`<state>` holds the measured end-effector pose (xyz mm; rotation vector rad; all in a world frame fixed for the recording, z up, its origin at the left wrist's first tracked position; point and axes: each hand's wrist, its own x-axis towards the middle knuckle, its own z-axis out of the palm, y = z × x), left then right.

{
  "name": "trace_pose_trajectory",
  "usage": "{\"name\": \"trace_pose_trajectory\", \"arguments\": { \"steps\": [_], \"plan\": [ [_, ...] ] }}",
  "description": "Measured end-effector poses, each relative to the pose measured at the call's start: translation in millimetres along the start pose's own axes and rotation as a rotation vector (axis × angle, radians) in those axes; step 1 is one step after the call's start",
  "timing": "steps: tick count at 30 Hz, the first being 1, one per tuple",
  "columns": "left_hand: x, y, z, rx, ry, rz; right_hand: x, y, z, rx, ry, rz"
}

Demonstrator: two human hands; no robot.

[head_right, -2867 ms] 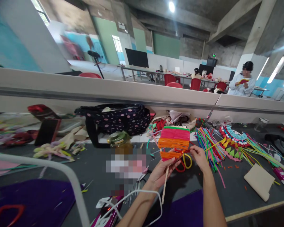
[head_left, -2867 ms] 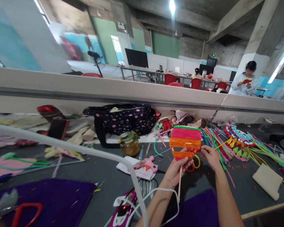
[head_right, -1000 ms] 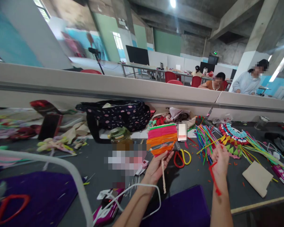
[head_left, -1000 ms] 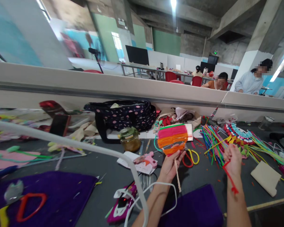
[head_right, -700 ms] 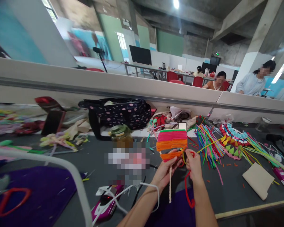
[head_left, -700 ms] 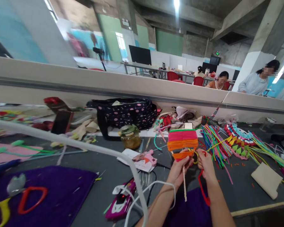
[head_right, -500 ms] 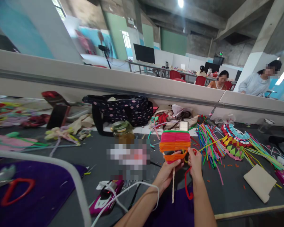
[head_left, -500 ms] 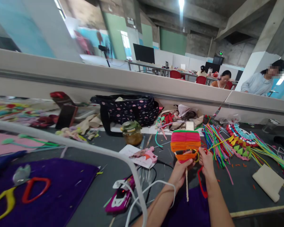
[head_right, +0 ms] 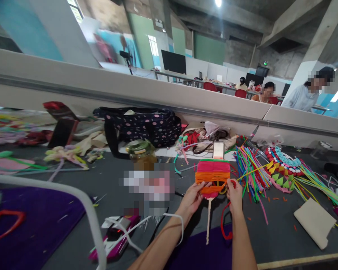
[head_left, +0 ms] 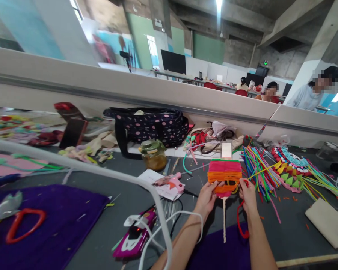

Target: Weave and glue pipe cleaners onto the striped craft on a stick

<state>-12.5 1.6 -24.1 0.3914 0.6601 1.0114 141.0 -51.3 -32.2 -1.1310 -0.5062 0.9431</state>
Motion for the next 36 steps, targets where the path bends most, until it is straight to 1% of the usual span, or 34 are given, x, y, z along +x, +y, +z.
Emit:
{"name": "trace_pose_trajectory", "arguments": {
  "steps": [4,9,11,16,19,23,28,30,33,36],
  "plan": [
    [2.6,-6.8,-8.7,0.054,0.005,-0.019,6.0,8.0,-1.2,0.013,0.015,0.023],
    [2.9,-8.6,-17.6,0.143,-0.021,-0.074,5.6,9.0,-0.9,0.013,0.024,0.05],
    [2.7,-7.6,-19.8,0.136,-0.02,-0.085,2.7,8.3,-1.2,0.005,0.022,0.056],
    [2.7,-5.5,-21.7,0.077,0.045,-0.099,-6.0,7.6,-2.4,-0.026,0.01,0.071],
    [1.7,-5.7,-22.3,0.094,0.053,-0.094,-9.7,8.1,-2.3,-0.07,0.014,0.089],
    [-0.9,-5.6,-24.3,0.122,0.034,-0.082,-10.5,11.7,-3.0,-0.139,0.024,0.13],
    [-2.7,-2.2,-24.5,0.129,0.032,-0.051,-7.8,15.9,-5.7,-0.28,0.078,0.112],
    [-3.8,-0.5,-23.3,0.13,0.034,-0.047,-8.1,14.6,-4.7,-0.251,0.078,0.115],
    [-6.0,1.1,-21.2,0.147,0.031,-0.061,-10.3,10.1,-1.0,-0.129,0.028,0.124],
    [-7.6,1.5,-19.7,0.165,0.028,-0.068,-12.5,6.1,2.0,-0.078,0.007,0.118]
  ]
}}
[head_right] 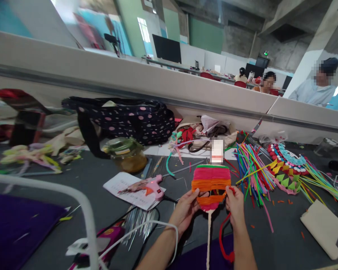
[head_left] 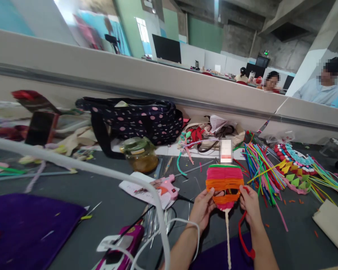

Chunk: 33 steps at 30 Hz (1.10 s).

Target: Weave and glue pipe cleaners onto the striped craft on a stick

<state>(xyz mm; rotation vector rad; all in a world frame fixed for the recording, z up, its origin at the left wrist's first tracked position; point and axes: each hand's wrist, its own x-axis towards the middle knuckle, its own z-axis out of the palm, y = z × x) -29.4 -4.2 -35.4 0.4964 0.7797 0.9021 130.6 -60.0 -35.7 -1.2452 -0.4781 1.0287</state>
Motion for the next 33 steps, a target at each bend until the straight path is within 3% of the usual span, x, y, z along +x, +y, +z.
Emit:
{"name": "trace_pose_trajectory", "arguments": {
  "steps": [15,33],
  "plan": [
    [2.8,3.0,-1.8,0.077,0.046,0.089,2.9,9.1,-4.4,0.05,-0.001,0.004],
    [4.0,3.4,-3.6,0.095,0.05,0.043,0.8,6.5,-4.3,0.01,0.012,0.006]
  ]
}}
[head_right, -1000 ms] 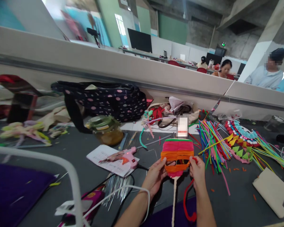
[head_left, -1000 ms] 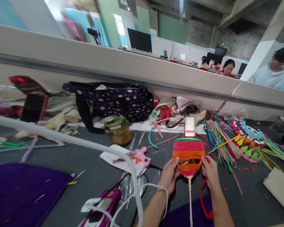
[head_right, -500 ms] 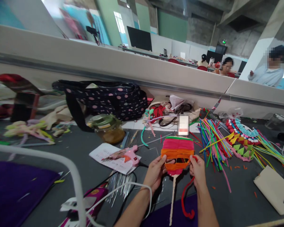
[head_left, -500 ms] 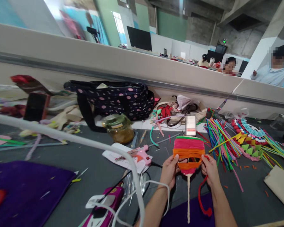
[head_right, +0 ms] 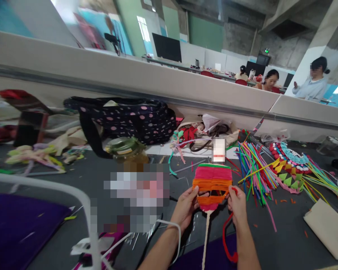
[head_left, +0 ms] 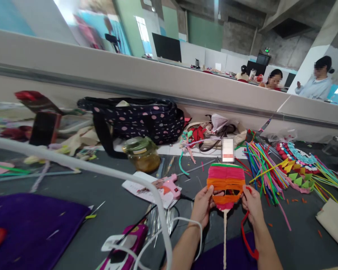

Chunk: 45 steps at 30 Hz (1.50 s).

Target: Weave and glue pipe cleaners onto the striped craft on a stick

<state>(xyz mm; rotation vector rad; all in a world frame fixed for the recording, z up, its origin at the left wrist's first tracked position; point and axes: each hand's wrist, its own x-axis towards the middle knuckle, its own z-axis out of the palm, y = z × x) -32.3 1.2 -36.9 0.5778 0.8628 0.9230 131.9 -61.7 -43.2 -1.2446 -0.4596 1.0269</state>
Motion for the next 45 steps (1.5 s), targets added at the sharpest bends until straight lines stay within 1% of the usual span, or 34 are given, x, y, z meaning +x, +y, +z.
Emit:
{"name": "trace_pose_trajectory", "arguments": {
  "steps": [6,12,17,21,25,29,34,40,42,45],
  "plan": [
    [-0.7,-0.6,0.8,0.017,0.006,0.014,0.3,-1.4,0.9,-0.025,0.032,0.008],
    [7.1,-3.8,-3.1,0.076,0.034,0.121,4.3,2.1,-2.4,-0.071,0.055,0.022],
    [12.1,-6.2,-4.9,0.148,0.028,0.178,8.7,7.5,-7.6,-0.19,0.075,0.027],
    [14.4,-8.4,-5.8,0.165,0.005,0.189,11.7,13.3,-11.8,-0.29,0.108,-0.009],
    [16.1,-11.5,-6.8,0.165,-0.006,0.208,14.7,16.2,-16.1,-0.4,0.11,-0.061],
    [17.3,-15.0,-7.4,0.182,-0.018,0.221,16.6,14.7,-19.7,-0.541,0.121,-0.159],
    [20.6,-20.4,-9.2,0.235,0.003,0.254,15.8,11.4,-23.4,-0.733,0.151,-0.302],
    [23.7,-24.9,-12.5,0.376,0.004,0.255,12.2,9.6,-25.9,-0.847,0.142,-0.326],
    [22.7,-24.5,-12.8,0.426,-0.003,0.265,11.0,8.5,-26.8,-0.876,0.159,-0.333],
    [19.8,-22.2,-11.7,0.477,-0.011,0.291,9.3,5.0,-29.0,-0.89,0.22,-0.341]
  ]
}}
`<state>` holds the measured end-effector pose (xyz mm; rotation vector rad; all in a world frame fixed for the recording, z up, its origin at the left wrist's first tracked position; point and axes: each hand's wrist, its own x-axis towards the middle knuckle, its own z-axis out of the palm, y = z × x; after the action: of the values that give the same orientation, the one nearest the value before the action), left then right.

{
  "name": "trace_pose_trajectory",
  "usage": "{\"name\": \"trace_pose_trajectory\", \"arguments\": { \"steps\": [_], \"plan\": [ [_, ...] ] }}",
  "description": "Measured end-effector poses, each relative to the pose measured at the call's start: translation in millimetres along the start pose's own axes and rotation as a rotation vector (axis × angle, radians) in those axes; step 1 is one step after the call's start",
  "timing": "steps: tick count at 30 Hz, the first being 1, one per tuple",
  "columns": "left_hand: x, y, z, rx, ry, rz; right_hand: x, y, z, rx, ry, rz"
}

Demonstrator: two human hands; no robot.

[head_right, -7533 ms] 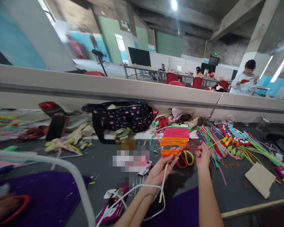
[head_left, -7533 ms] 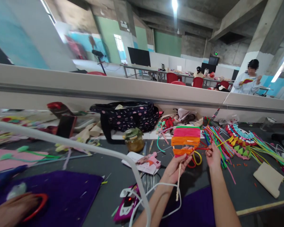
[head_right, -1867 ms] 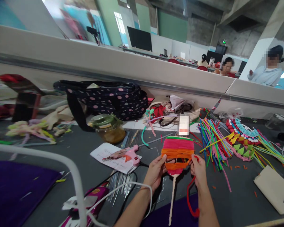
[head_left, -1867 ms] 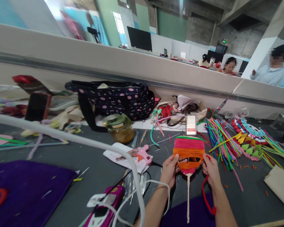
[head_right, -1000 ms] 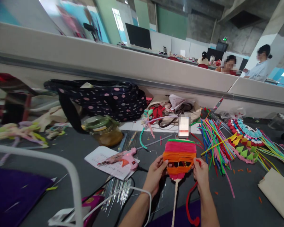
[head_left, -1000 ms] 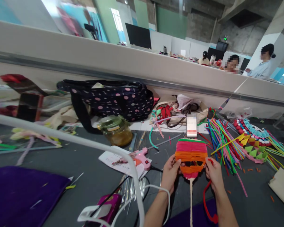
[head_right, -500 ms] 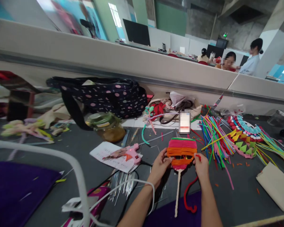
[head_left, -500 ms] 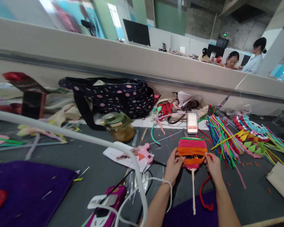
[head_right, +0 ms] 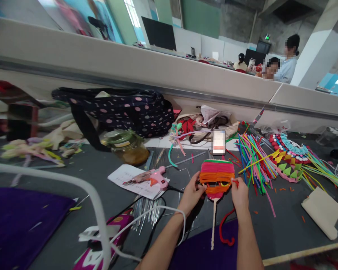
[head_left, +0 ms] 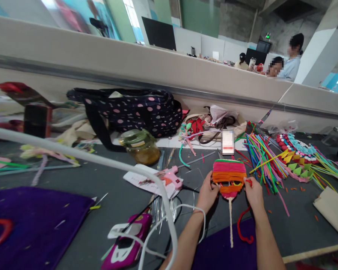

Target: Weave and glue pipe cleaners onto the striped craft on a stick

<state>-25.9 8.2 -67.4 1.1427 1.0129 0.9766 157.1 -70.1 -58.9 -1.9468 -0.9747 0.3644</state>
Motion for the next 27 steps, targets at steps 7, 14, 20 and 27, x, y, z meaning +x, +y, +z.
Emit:
{"name": "trace_pose_trajectory", "arguments": {
  "steps": [7,14,20,27],
  "plan": [
    [-5.4,12.1,-2.6,0.224,0.025,0.143,-1.0,-18.6,-13.4,0.446,0.052,0.117],
    [-19.2,41.3,-1.1,0.307,0.102,0.278,-7.5,-70.4,-27.8,0.865,-0.043,0.163],
    [-39.8,57.0,16.6,-0.173,-0.496,-0.176,-8.8,-108.8,-8.9,0.682,0.123,-0.018],
    [-45.1,53.2,23.8,-0.257,-0.531,-0.271,-12.9,-113.1,13.6,0.696,0.005,-0.073]
  ]
}}
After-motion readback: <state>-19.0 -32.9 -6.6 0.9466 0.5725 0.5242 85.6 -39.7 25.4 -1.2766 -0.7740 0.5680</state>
